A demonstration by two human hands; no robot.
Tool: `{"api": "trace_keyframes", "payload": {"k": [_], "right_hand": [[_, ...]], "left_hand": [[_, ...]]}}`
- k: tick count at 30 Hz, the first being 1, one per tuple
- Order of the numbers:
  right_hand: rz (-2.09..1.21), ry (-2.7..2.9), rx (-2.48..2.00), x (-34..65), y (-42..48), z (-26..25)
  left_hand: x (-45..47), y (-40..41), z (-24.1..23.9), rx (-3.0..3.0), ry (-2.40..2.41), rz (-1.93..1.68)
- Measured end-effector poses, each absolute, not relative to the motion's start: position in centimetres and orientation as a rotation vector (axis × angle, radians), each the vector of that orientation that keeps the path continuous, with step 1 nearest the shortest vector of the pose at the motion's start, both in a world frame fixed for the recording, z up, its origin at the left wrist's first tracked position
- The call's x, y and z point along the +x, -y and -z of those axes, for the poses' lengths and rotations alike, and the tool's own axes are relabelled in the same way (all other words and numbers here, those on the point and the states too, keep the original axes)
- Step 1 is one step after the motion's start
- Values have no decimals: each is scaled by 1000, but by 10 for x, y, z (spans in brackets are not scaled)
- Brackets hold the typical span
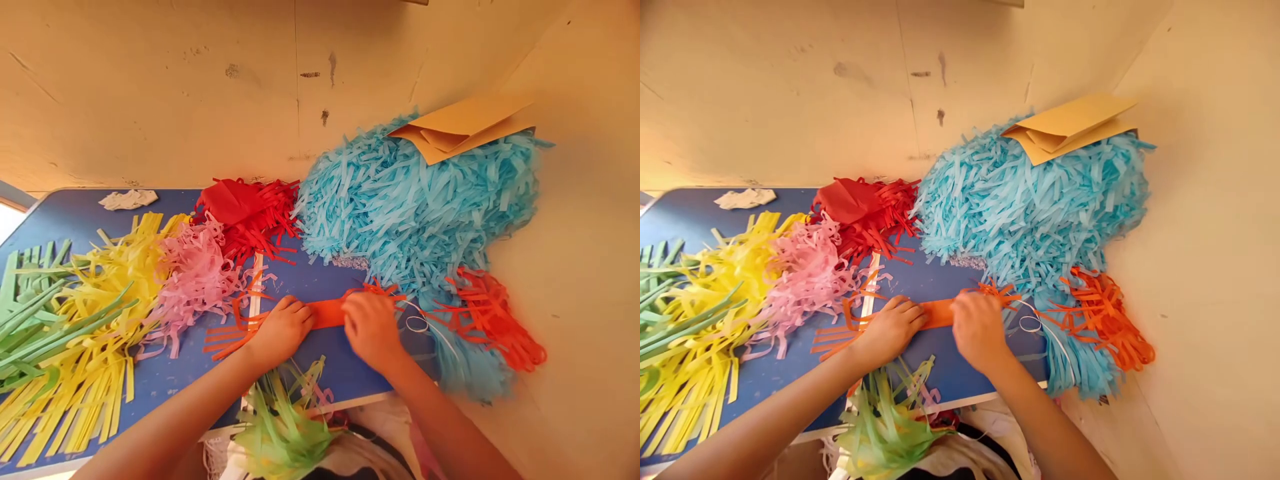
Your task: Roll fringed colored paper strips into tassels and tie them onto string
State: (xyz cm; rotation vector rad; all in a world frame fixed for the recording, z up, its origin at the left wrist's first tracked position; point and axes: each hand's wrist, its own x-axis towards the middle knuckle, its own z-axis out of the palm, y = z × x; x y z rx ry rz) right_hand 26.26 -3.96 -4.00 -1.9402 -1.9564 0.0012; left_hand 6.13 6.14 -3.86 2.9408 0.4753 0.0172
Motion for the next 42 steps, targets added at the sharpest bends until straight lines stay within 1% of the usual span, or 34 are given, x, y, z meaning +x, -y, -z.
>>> {"api": "trace_keyframes", "payload": {"k": [2,3,8,14,20,22,28,36,38,40,42], "right_hand": [[-224,2289,-1633,260,40,41],[-285,2362,-1561,260,38,44],[-336,2277,-1618,270,23,60],[-382,2220,-1630,278,18,59],[-474,2148,-1714,289,9,58],[-459,2136,-1770,290,5,57],[-273,2071,-2012,280,-6,58],[-222,1995,-2085,275,-14,72],[-196,1952,-2116,278,-11,70],[-105,1860,-2144,280,-6,65],[-39,1884,-2061,280,0,57]], "left_hand": [[61,-60,33,2922,-502,-26],[61,-58,31,2916,-528,-33],[61,-56,38,2919,-671,-109],[54,-62,56,2750,-836,-369],[49,-61,51,2685,-926,-380],[50,-64,50,2661,-995,-372],[56,-71,53,2684,-1197,-287],[61,-74,51,2701,-1257,-174],[61,-75,50,2703,-1297,-204],[59,-76,50,2758,-1261,-282],[57,-77,49,2886,-1081,-318]]}}
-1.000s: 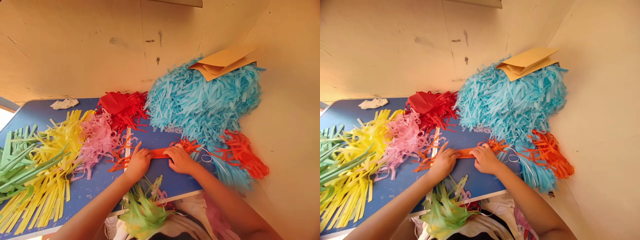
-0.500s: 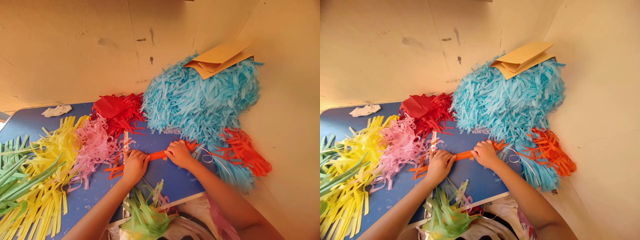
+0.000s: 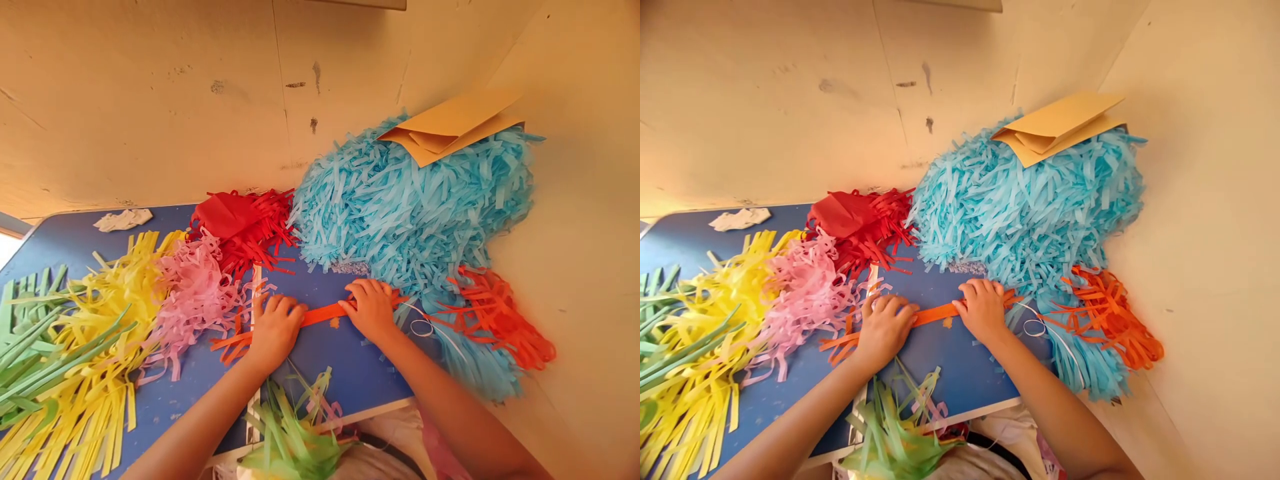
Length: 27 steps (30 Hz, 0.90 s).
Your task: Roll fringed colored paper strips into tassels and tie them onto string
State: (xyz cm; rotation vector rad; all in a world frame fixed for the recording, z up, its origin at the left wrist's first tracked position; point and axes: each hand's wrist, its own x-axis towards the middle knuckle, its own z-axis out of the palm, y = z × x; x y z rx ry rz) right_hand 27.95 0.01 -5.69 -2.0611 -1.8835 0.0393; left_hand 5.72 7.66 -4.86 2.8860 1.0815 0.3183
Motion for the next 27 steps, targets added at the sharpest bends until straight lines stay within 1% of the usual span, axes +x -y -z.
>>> {"api": "trace_keyframes", "payload": {"k": [2,4,7,14,18,22,27], "right_hand": [[-69,2095,-1859,275,5,51],[-129,2328,-1661,270,6,49],[-97,2446,-1578,267,-1,53],[-139,2290,-1720,264,-16,56],[-120,2307,-1707,265,-10,55],[-212,2243,-1725,282,-4,61],[-391,2003,-1758,299,-4,67]], "left_hand": [[56,-77,46,3006,-873,-270],[57,-77,43,3060,-770,-216],[60,-74,38,3053,-729,-231],[67,-70,44,3021,-851,-414],[63,-72,49,3014,-852,-500],[48,-77,55,2924,-837,-561],[37,-87,63,2623,-1021,-507]]}}
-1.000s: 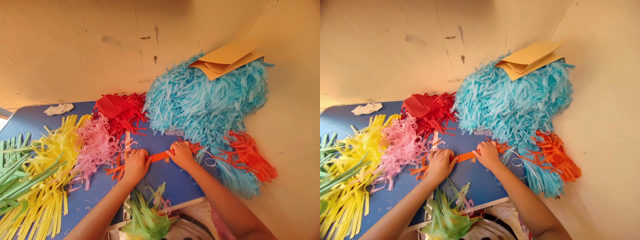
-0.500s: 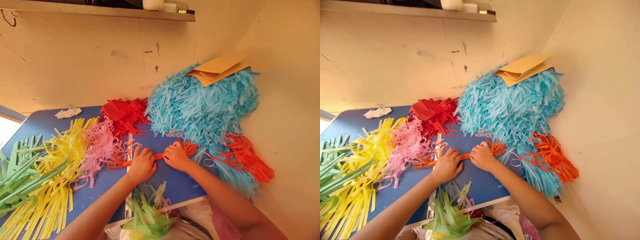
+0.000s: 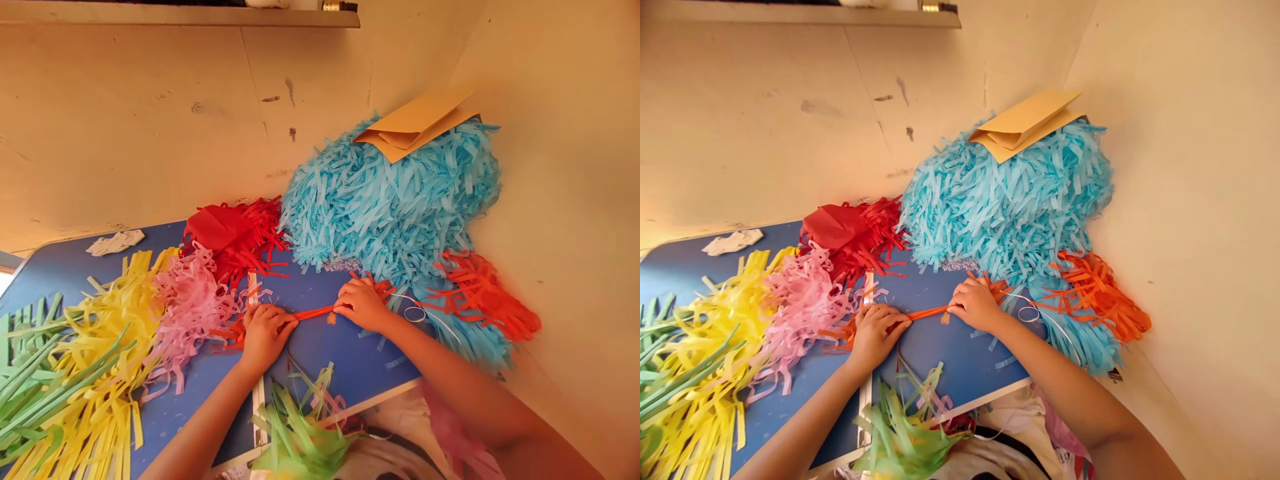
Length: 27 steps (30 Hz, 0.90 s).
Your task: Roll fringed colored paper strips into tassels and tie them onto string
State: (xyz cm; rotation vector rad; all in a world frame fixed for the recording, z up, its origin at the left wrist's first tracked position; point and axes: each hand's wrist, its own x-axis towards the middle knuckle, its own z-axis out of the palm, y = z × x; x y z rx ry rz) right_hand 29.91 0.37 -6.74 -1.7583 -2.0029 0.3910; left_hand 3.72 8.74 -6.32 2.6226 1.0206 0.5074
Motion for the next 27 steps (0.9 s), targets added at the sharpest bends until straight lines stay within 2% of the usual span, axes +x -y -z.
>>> {"api": "trace_keyframes", "payload": {"k": [9,17,27], "right_hand": [[-448,1880,-1786,298,-6,70],[-486,1899,-1951,292,-12,56],[-511,1972,-1958,295,-15,52]], "left_hand": [[48,-94,59,2628,-1091,-354],[56,-108,51,2742,-1032,-52],[58,-110,46,2598,-1095,2]]}}
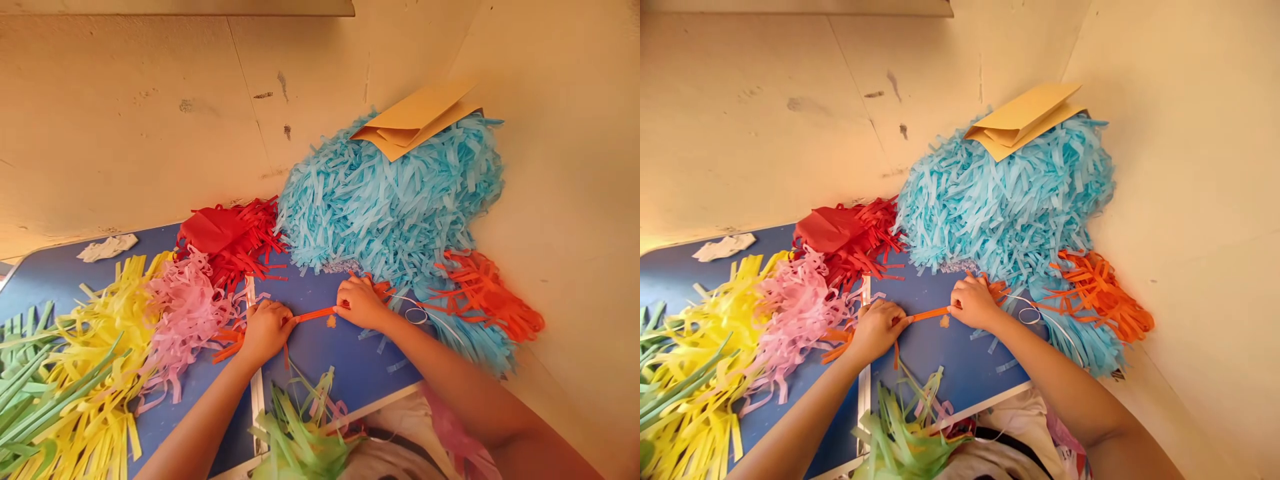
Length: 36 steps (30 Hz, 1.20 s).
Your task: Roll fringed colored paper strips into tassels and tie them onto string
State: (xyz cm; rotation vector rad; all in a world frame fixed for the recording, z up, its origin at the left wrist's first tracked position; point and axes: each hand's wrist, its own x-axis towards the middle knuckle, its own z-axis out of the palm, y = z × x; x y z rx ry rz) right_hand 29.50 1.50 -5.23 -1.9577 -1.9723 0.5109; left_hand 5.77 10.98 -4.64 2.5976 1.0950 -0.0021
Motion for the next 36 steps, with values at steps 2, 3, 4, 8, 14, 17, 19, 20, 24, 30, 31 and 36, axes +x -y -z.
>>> {"api": "trace_keyframes", "payload": {"k": [2,3,4,8,14,17,19,20,24,30,31,36], "right_hand": [[-516,1996,-1964,295,-17,50],[-516,2005,-1970,295,-18,49],[-513,2012,-1976,295,-18,49],[-467,2027,-1999,296,-20,49],[-248,2128,-1940,282,-11,43],[-39,2374,-1735,267,-9,43],[55,2470,-1647,262,-12,45],[65,2486,-1628,260,-14,47],[75,2489,-1600,264,-23,53],[68,2390,-1666,268,-26,54],[78,2383,-1661,267,-25,54],[151,2443,-1600,273,-12,61]], "left_hand": [[61,-111,46,2622,-1094,22],[63,-113,45,2636,-1094,29],[64,-114,45,2653,-1095,33],[68,-112,38,2753,-1064,-27],[67,-98,33,2924,-622,-90],[66,-94,36,2991,-538,-146],[67,-94,38,2999,-546,-188],[67,-93,38,2995,-558,-206],[71,-89,41,2984,-622,-295],[72,-87,49,2966,-705,-468],[71,-87,51,2964,-706,-486],[61,-86,59,2951,-674,-511]]}}
